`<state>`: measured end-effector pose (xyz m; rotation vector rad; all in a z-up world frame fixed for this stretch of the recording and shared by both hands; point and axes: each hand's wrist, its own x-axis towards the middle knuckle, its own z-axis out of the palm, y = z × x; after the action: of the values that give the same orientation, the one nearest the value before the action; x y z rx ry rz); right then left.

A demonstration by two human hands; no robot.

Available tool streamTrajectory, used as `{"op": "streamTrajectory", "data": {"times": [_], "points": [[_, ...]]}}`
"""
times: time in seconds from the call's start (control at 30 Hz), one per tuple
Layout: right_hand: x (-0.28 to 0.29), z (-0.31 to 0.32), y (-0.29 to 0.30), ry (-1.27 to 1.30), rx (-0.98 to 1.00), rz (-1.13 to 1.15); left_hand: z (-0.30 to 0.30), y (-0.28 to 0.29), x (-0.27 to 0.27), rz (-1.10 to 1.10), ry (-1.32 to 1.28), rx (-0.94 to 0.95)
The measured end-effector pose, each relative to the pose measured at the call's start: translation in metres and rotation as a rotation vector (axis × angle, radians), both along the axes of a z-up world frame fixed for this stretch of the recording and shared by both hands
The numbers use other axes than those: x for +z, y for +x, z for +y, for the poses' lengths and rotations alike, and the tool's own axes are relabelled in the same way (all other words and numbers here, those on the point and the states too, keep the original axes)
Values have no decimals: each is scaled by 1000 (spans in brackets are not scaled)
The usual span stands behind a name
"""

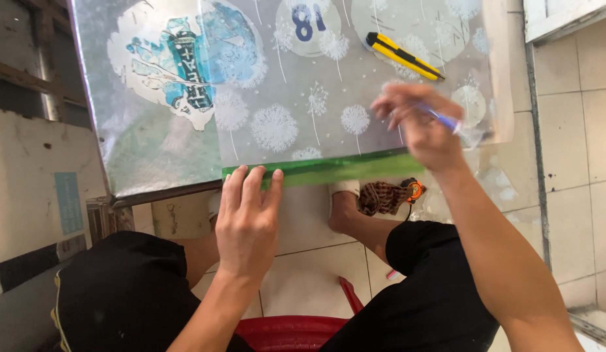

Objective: The person uses a green ruler and a pen to mark lines on a decorative film, then uses a utility knife to cut the film along the ruler.

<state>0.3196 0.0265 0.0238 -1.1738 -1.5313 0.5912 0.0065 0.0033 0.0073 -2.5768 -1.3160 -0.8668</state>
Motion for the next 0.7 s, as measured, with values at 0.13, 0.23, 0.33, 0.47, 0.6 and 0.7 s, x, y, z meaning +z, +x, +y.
{"op": "streamTrajectory", "data": {"times": [0.13,0.23,0.33,0.47,0.6,0.7], "points": [[-2,1,39,74,-212,-497,18,-17,-2,-75,-34,-65],[1,1,45,127,-209,-762,37,-24,13,-171,-244,-177],[-11,1,54,35,-203,-771,57,-26,17,-224,-194,-306],[-17,2,55,23,-259,-723,84,-18,30,-363,-319,-427],[-8,-2,42,-1,-385,-736,124,0,36,-423,-368,-523],[-6,-6,32,-10,-593,-880,156,16,31,-438,-462,-571]]}}
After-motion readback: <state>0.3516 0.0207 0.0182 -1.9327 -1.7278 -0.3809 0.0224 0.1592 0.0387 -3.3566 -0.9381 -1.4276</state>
